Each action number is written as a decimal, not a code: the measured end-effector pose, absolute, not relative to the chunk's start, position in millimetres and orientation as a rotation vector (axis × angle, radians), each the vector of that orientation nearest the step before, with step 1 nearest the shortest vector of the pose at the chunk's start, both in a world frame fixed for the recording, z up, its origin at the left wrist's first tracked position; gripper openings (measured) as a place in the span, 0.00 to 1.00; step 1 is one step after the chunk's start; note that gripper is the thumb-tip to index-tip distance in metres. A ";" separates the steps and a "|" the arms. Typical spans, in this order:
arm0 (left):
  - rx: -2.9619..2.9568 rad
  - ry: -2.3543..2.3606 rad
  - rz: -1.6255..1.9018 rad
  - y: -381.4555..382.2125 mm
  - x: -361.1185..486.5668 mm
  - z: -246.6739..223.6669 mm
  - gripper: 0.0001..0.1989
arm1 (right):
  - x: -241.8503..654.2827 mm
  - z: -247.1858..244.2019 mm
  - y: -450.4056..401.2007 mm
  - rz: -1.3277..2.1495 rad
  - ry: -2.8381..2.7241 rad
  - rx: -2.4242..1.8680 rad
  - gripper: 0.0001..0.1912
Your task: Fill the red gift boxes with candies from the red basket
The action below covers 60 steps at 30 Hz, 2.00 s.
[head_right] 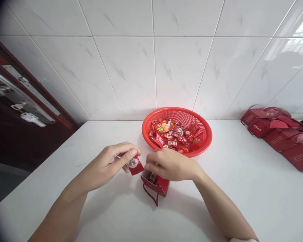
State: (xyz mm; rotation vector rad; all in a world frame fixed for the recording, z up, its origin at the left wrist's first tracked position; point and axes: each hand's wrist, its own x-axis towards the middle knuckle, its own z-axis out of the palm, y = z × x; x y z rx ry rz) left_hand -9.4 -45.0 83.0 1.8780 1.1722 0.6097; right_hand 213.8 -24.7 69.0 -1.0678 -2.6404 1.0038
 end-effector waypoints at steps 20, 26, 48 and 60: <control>1.982 1.184 0.763 -44.4 6.8 65.5 0.10 | 231.1 82.1 -25.7 1.093 -2.021 -1.001 0.09; 2.042 1.114 0.559 -44.6 5.2 65.5 0.11 | 229.3 80.3 -23.2 1.162 -2.009 -0.956 0.09; 1.972 1.277 0.213 -55.0 3.7 75.6 0.15 | 222.0 67.5 -21.6 1.125 -2.271 -1.129 0.08; 2.130 1.492 -0.154 -58.6 3.4 80.5 0.14 | 226.1 75.4 -24.4 0.988 -2.517 -1.256 0.04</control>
